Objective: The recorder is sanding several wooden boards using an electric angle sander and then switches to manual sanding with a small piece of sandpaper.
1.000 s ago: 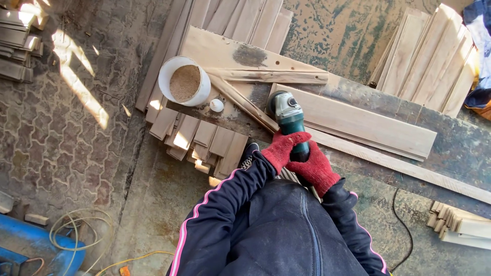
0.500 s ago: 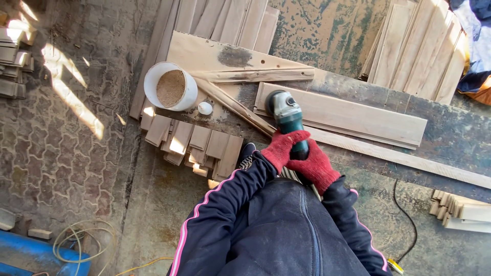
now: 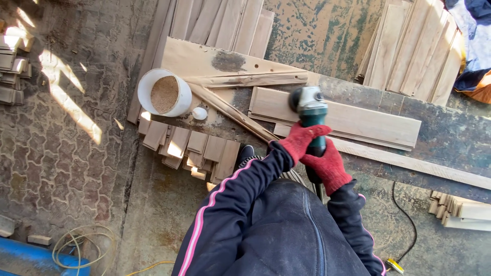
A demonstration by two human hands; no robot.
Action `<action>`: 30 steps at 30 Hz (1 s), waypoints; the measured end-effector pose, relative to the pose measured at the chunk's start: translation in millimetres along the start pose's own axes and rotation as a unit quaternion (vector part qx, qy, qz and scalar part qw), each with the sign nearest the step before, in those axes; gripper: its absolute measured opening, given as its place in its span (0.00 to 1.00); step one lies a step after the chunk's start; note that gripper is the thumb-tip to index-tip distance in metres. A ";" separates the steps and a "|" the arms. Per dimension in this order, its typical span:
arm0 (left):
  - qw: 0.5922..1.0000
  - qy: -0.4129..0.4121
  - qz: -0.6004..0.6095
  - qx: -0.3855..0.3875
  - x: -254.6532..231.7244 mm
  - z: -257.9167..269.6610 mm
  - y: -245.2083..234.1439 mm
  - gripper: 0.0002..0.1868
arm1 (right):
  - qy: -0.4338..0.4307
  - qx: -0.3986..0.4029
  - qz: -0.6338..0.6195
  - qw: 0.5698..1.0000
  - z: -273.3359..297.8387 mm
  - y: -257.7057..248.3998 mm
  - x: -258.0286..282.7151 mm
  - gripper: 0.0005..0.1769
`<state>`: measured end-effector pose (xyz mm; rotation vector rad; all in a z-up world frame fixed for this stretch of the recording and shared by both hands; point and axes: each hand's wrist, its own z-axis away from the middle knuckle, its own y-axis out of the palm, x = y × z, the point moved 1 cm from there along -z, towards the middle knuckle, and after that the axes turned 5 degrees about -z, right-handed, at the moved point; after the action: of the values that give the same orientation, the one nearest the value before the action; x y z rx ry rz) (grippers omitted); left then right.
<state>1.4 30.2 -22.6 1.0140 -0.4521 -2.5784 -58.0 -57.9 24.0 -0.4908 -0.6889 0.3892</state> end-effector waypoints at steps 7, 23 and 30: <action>0.996 -0.025 -0.052 0.072 -8.2 6.5 30.8 0.37 | 0.012 -0.064 -0.054 0.996 -12.3 -19.1 -30.3 0.45; 0.997 -0.063 -0.033 -0.043 -21.9 -26.2 -80.3 0.49 | -0.051 0.059 0.050 0.996 -15.0 39.5 46.7 0.50; 0.998 -0.031 -0.046 -0.038 -45.1 3.6 -64.6 0.45 | -0.048 0.050 0.051 0.996 -13.4 39.3 42.8 0.50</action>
<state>17.9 107.3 -19.7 0.9526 -0.3276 -2.6927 -25.5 -8.8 15.1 -0.4155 -0.7365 0.5428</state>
